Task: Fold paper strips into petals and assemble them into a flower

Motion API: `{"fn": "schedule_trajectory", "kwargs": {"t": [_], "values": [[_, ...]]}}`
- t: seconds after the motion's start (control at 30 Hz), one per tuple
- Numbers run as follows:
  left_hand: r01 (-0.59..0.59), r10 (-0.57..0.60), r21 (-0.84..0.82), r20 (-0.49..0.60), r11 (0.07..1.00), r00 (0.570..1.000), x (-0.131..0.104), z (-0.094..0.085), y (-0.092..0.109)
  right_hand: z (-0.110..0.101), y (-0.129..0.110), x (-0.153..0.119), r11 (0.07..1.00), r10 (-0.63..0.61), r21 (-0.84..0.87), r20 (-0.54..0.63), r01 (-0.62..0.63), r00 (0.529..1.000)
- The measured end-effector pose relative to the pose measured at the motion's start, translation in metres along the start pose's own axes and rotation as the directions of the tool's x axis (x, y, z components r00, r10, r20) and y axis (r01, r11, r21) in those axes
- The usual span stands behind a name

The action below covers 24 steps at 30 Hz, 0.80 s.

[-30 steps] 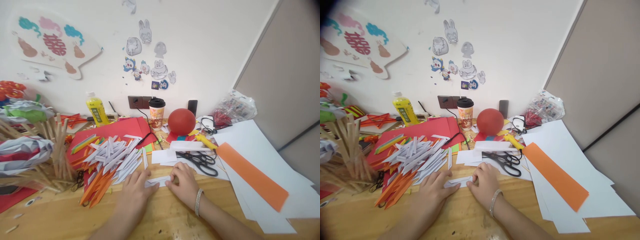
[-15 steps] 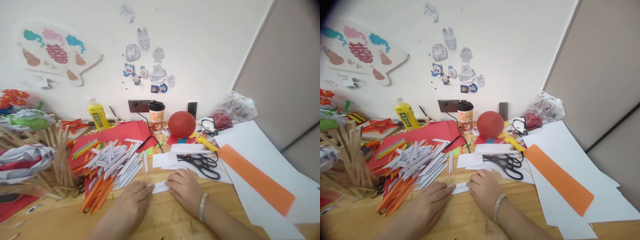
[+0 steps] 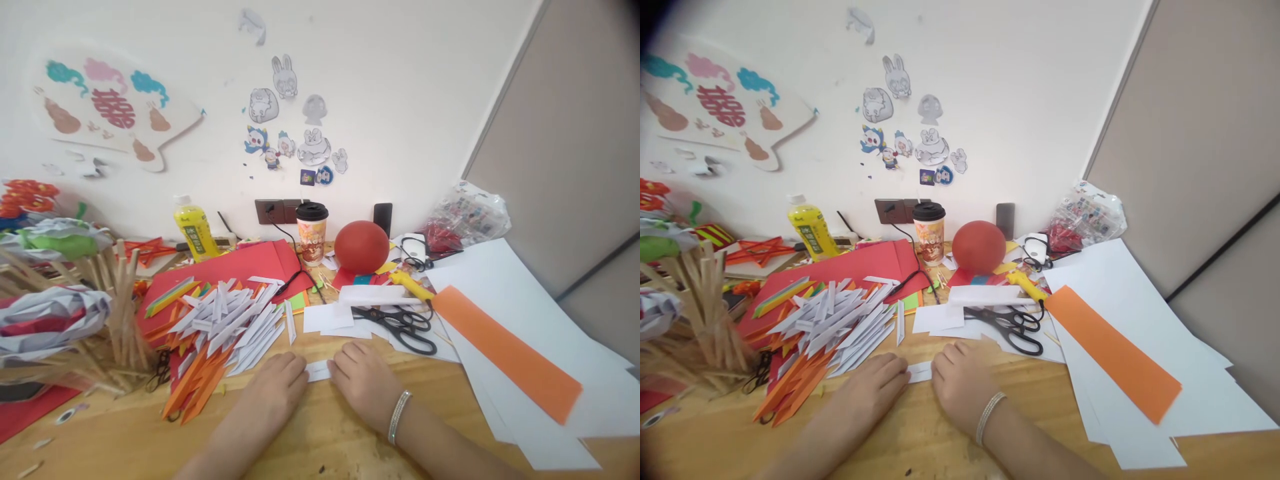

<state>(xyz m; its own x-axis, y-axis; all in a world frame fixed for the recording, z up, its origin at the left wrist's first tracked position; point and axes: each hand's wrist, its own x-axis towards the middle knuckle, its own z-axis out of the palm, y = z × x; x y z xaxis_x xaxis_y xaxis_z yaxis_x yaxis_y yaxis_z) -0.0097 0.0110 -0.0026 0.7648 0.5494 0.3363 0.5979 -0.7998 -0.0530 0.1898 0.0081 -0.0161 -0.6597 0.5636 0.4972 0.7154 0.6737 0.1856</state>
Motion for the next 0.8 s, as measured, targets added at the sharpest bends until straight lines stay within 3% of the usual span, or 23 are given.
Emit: {"fn": "schedule_trajectory", "kwargs": {"t": [0.17, 0.37, 0.53, 0.7, 0.77, 0.8], "values": [[-0.012, 0.014, 0.064, -0.031, 0.998, 0.999, -0.001, 0.000, -0.001, 0.000, 0.001, 0.000, 1.000, -0.015, 0.002, -0.027, 0.015, 1.000], [0.202, -0.206, -0.129, -0.022, 0.971, 0.978, 0.001, -0.001, 0.000, 0.000, 0.002, 0.003, 0.960, 0.164, 0.222, 0.038, -0.169, 0.986], [0.363, -0.364, -0.145, 0.022, 0.920, 0.931, 0.008, -0.001, -0.002, -0.003, 0.005, 0.007, 0.806, 0.384, 0.419, 0.165, -0.417, 0.908], [0.504, -0.499, -0.074, 0.080, 0.861, 0.863, 0.011, -0.005, -0.001, -0.003, 0.007, 0.008, 0.730, 0.544, 0.321, 0.262, -0.603, 0.797], [0.477, -0.477, -0.001, 0.034, 0.879, 0.878, 0.009, -0.003, 0.001, -0.003, 0.007, 0.008, 0.726, 0.576, 0.265, 0.269, -0.634, 0.772], [0.419, -0.419, 0.023, -0.012, 0.908, 0.908, 0.008, -0.001, 0.002, -0.003, 0.007, 0.008, 0.733, 0.577, 0.247, 0.268, -0.634, 0.771]]}}
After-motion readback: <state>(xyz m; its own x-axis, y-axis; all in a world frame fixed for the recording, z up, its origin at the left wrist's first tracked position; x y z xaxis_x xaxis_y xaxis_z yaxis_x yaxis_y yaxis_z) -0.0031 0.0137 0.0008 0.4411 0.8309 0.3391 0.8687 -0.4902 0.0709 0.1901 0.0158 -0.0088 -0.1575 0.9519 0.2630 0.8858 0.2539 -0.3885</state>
